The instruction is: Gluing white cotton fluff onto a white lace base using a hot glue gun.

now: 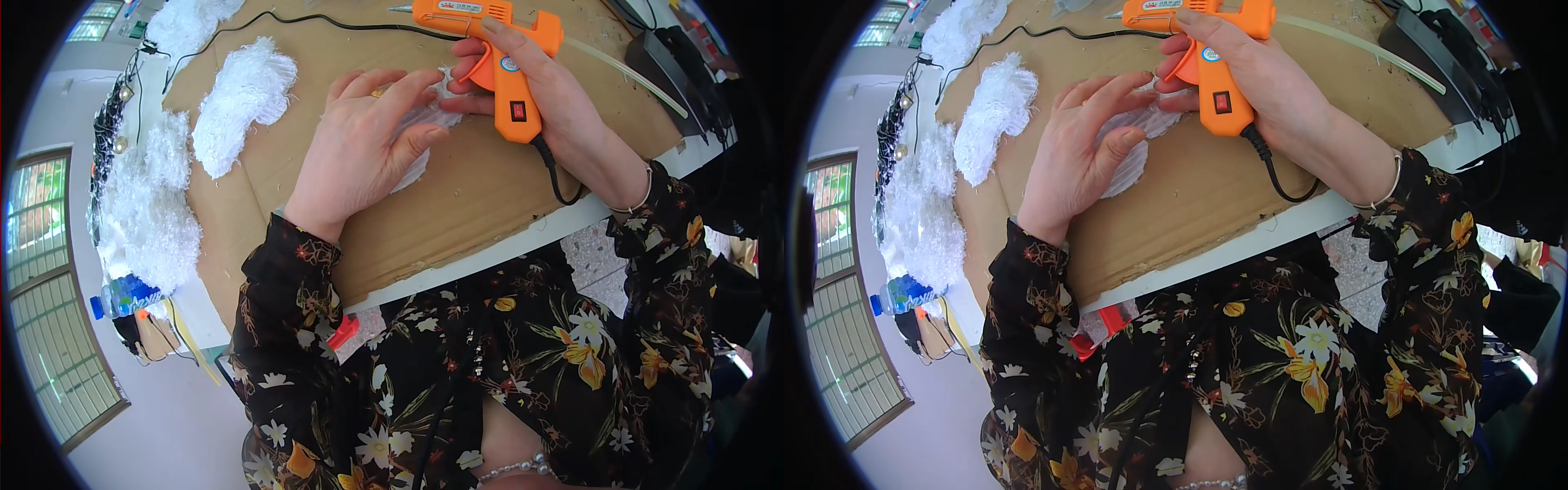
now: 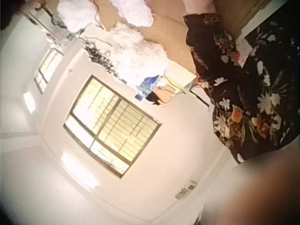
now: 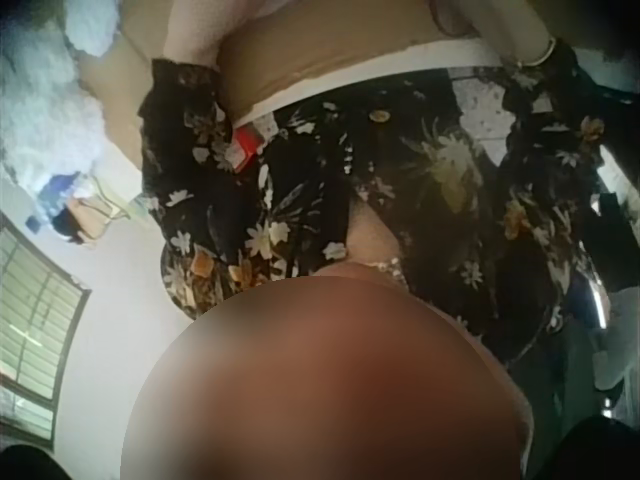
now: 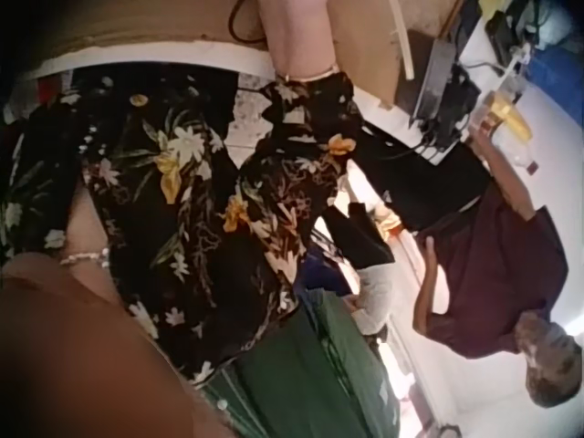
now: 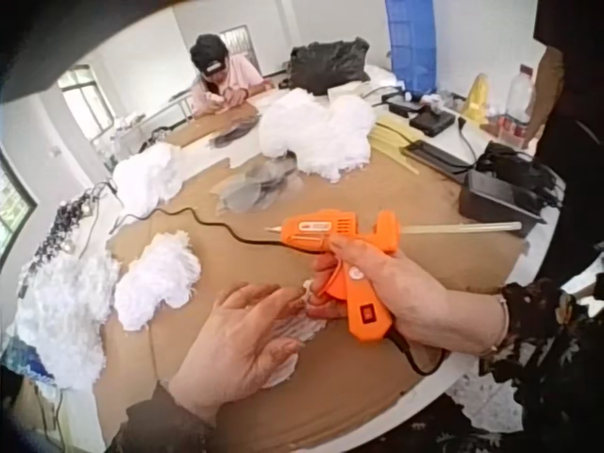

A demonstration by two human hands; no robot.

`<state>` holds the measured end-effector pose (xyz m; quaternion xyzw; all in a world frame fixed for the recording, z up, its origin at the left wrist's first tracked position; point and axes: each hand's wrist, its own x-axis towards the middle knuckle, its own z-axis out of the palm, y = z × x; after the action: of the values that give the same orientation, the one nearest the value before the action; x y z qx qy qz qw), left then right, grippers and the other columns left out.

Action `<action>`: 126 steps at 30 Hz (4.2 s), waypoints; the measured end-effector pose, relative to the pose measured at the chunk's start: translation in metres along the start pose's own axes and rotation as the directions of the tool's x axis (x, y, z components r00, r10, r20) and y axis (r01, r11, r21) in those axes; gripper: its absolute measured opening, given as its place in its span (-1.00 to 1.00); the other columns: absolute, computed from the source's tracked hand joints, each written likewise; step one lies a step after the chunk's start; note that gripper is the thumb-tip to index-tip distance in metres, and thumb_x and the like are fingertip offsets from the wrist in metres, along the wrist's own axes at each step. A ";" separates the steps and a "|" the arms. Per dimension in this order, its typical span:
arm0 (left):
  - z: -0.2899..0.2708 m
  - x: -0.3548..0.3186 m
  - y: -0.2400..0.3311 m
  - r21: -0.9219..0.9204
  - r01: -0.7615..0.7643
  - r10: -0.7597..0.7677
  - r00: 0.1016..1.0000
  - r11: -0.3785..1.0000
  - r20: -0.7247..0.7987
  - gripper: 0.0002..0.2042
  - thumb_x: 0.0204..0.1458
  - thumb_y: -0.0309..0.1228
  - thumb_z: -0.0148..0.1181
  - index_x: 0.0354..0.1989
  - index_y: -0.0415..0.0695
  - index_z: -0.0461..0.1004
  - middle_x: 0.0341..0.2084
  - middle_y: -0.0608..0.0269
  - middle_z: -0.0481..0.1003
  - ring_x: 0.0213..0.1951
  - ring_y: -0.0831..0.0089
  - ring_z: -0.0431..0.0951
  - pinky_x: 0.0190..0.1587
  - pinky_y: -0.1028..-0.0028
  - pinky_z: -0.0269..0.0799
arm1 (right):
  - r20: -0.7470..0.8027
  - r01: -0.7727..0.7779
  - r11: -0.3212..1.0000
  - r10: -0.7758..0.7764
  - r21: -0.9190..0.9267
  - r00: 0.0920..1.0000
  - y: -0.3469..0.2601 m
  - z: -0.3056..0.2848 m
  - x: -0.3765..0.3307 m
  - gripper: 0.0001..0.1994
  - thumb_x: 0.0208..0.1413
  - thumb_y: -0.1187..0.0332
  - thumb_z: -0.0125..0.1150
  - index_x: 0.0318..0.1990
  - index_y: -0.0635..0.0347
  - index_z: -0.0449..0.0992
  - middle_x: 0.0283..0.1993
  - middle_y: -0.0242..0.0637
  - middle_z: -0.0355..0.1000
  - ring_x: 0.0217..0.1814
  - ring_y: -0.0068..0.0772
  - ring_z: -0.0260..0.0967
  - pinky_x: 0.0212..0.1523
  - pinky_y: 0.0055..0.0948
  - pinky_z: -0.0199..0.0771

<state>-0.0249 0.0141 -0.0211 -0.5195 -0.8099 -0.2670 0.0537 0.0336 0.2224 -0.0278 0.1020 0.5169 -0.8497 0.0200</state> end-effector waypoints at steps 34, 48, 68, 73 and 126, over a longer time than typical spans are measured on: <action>-0.029 -0.026 -0.005 -0.381 0.323 -0.401 0.905 0.866 -0.143 -0.74 0.16 -0.32 0.06 -0.04 -0.13 0.51 -0.45 0.29 0.57 -0.26 0.43 0.53 -0.09 0.47 0.35 | 0.018 -0.016 1.000 0.016 -0.014 1.000 0.002 -0.004 -0.001 -0.55 0.23 0.08 0.06 -0.08 0.40 0.43 -0.30 -0.19 0.46 -0.21 -0.32 0.50 -0.05 -0.18 0.61; -0.027 -0.014 0.011 0.180 0.084 -0.056 0.986 0.980 -0.156 -0.76 -0.17 -0.52 0.29 -0.28 -0.11 0.44 -0.45 0.25 0.55 -0.19 0.16 0.51 0.00 0.21 0.31 | 0.200 0.188 0.980 -0.173 -0.060 0.964 -0.038 0.001 -0.025 -0.56 0.31 0.11 -0.10 -0.02 0.41 0.38 -0.33 -0.23 0.42 -0.25 -0.36 0.46 0.06 -0.06 0.51; 0.001 -0.011 -0.022 -0.287 0.298 -0.355 0.919 0.911 -0.172 -0.85 -0.04 -0.52 0.15 -0.25 -0.18 0.48 -0.47 0.13 0.58 -0.43 0.23 0.52 -0.35 0.36 0.44 | 0.440 0.425 0.123 0.143 -0.897 0.887 -0.045 -0.010 -0.036 -0.69 -0.06 0.41 0.34 -0.18 0.36 0.44 -0.39 -0.29 0.38 -0.35 -0.43 0.34 -0.21 -0.48 0.38; 0.003 -0.009 -0.023 -0.364 0.335 -0.406 0.903 0.869 -0.140 -0.85 -0.03 -0.51 0.15 -0.25 -0.20 0.49 -0.46 0.09 0.59 -0.45 0.22 0.56 -0.34 0.38 0.47 | 0.548 0.549 0.117 -0.038 -0.828 0.835 -0.037 -0.007 -0.036 -0.68 -0.09 0.34 0.39 -0.29 0.34 0.42 -0.44 -0.22 0.31 -0.43 -0.35 0.24 -0.32 -0.42 0.30; 0.008 -0.009 -0.021 -0.299 0.202 -0.272 0.938 0.932 -0.214 -0.86 -0.10 -0.55 0.12 -0.33 -0.21 0.50 -0.55 0.12 0.55 -0.44 0.17 0.56 -0.36 0.33 0.45 | 0.123 0.135 -0.111 0.112 -0.985 0.986 -0.054 -0.007 -0.038 -0.61 -0.07 0.27 0.44 -0.11 0.20 0.49 -0.15 -0.22 0.40 -0.14 -0.30 0.39 -0.03 -0.40 0.35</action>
<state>-0.0381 0.0040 -0.0388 -0.3812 -0.8091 -0.4443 0.0512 0.0638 0.2512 0.0238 -0.0223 0.9744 -0.1857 0.1246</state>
